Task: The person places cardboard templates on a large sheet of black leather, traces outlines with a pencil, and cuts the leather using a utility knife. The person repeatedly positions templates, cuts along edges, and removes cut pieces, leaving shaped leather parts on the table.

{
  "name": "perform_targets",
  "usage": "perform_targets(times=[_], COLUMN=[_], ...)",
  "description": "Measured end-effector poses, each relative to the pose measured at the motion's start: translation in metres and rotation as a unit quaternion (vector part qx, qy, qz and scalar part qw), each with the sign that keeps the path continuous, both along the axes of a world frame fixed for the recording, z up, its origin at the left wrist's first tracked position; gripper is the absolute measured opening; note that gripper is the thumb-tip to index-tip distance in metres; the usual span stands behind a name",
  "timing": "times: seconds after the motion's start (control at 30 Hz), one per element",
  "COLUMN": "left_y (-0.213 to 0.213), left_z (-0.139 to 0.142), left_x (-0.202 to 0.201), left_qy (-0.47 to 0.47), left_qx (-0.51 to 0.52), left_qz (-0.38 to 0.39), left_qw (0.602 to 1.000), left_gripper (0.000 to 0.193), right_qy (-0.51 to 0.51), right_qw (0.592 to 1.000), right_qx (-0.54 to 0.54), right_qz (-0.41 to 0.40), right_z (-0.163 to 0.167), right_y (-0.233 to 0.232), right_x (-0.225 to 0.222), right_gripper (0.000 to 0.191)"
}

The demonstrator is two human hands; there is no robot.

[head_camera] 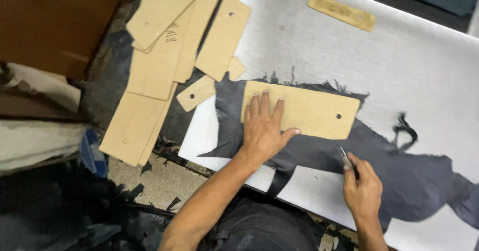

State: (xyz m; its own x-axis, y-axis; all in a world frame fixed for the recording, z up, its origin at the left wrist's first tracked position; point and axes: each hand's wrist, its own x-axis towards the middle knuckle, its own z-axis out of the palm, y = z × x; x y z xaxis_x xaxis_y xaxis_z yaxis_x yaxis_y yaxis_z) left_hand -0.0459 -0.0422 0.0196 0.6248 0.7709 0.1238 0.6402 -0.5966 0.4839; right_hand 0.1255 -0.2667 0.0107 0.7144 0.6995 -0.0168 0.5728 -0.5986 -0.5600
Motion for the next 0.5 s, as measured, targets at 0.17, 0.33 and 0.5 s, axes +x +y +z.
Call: perform_targets(times=[0.17,0.33,0.5], left_y=[0.004,0.003,0.006], left_z=[-0.004,-0.01,0.0], left_x=[0.014,0.012,0.01], left_qy=[0.14,0.189,0.245], left_qx=[-0.049,-0.059,-0.103], left_qz=[0.042,0.045,0.031], left_qw=[0.988,0.979,0.963], left_gripper=[0.099,0.099,0.088], right_qy=[-0.082,-0.125,-0.181], right_qw=[0.967,0.903,0.863], right_qx=[0.095,0.116,0.095], right_qz=[0.22,0.395,0.462], right_z=[0.011,-0.002,-0.018], right_y=[0.156,0.264,0.272], right_x=[-0.002,-0.029,-0.026], right_gripper=[0.026,0.028,0.038])
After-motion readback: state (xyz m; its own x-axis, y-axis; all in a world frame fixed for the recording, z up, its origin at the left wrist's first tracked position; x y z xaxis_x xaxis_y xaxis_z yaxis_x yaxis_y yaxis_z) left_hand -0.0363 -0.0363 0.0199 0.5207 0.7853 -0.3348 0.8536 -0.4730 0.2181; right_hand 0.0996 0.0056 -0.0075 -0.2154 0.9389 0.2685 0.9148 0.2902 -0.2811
